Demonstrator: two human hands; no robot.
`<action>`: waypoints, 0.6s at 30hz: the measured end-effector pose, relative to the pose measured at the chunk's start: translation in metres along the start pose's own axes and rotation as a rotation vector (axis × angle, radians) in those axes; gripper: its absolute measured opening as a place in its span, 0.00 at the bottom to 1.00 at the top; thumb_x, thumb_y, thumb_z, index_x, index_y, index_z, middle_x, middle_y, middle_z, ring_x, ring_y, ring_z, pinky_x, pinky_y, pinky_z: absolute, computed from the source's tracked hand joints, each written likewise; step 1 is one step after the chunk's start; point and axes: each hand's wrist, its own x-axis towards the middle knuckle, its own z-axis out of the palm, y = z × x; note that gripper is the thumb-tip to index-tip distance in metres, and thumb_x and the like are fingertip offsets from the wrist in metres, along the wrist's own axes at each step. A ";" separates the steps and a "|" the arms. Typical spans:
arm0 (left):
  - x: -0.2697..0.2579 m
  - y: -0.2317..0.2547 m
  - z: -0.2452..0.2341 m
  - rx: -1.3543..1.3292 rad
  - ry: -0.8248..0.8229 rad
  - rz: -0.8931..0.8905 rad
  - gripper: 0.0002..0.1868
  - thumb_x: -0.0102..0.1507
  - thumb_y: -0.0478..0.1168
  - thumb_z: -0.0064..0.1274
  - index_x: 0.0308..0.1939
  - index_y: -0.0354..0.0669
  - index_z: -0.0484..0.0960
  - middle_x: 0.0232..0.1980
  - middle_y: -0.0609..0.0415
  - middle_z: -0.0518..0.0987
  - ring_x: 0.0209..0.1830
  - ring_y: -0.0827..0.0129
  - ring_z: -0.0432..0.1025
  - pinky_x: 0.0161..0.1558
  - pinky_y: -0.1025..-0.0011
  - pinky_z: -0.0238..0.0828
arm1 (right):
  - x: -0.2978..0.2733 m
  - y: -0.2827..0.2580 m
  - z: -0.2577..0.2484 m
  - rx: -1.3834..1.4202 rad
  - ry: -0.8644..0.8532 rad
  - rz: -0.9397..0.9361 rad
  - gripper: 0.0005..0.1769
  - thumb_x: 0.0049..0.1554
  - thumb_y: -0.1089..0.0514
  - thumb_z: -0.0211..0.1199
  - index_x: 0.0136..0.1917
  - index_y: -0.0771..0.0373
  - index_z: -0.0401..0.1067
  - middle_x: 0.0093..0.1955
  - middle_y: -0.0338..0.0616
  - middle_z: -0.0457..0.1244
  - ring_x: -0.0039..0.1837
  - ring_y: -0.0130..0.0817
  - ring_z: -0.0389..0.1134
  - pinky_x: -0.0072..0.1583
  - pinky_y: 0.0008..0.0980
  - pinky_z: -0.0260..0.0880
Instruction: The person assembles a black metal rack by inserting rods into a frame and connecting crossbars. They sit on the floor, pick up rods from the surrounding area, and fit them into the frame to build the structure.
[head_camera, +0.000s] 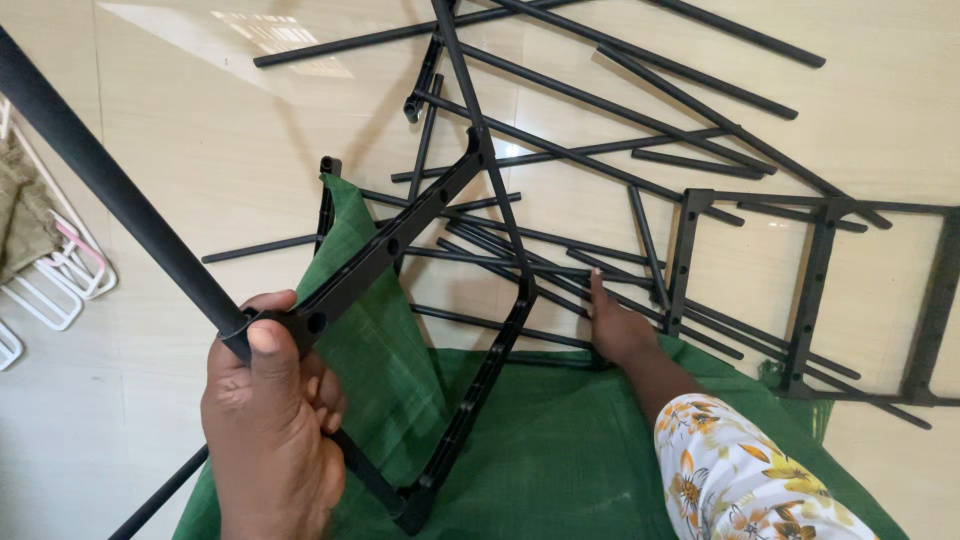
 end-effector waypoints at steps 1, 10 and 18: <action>0.000 0.000 0.001 0.004 0.005 -0.002 0.30 0.62 0.61 0.56 0.54 0.42 0.74 0.23 0.62 0.58 0.16 0.78 0.53 0.17 0.76 0.50 | 0.003 0.000 -0.003 -0.026 0.057 -0.018 0.43 0.62 0.51 0.51 0.86 0.56 0.39 0.65 0.57 0.61 0.58 0.57 0.68 0.59 0.55 0.68; 0.001 -0.001 0.004 0.046 0.066 -0.030 0.31 0.61 0.62 0.56 0.54 0.41 0.74 0.22 0.63 0.57 0.16 0.79 0.52 0.17 0.76 0.49 | 0.009 -0.009 -0.013 -0.133 0.226 -0.051 0.46 0.55 0.39 0.65 0.78 0.59 0.51 0.78 0.50 0.51 0.80 0.50 0.50 0.74 0.50 0.57; 0.001 -0.006 0.003 0.058 0.064 -0.010 0.31 0.60 0.62 0.56 0.53 0.40 0.75 0.20 0.62 0.58 0.15 0.77 0.54 0.16 0.76 0.49 | 0.012 -0.030 -0.030 -0.253 0.066 0.079 0.67 0.45 0.33 0.75 0.81 0.56 0.39 0.81 0.50 0.42 0.81 0.53 0.42 0.74 0.55 0.46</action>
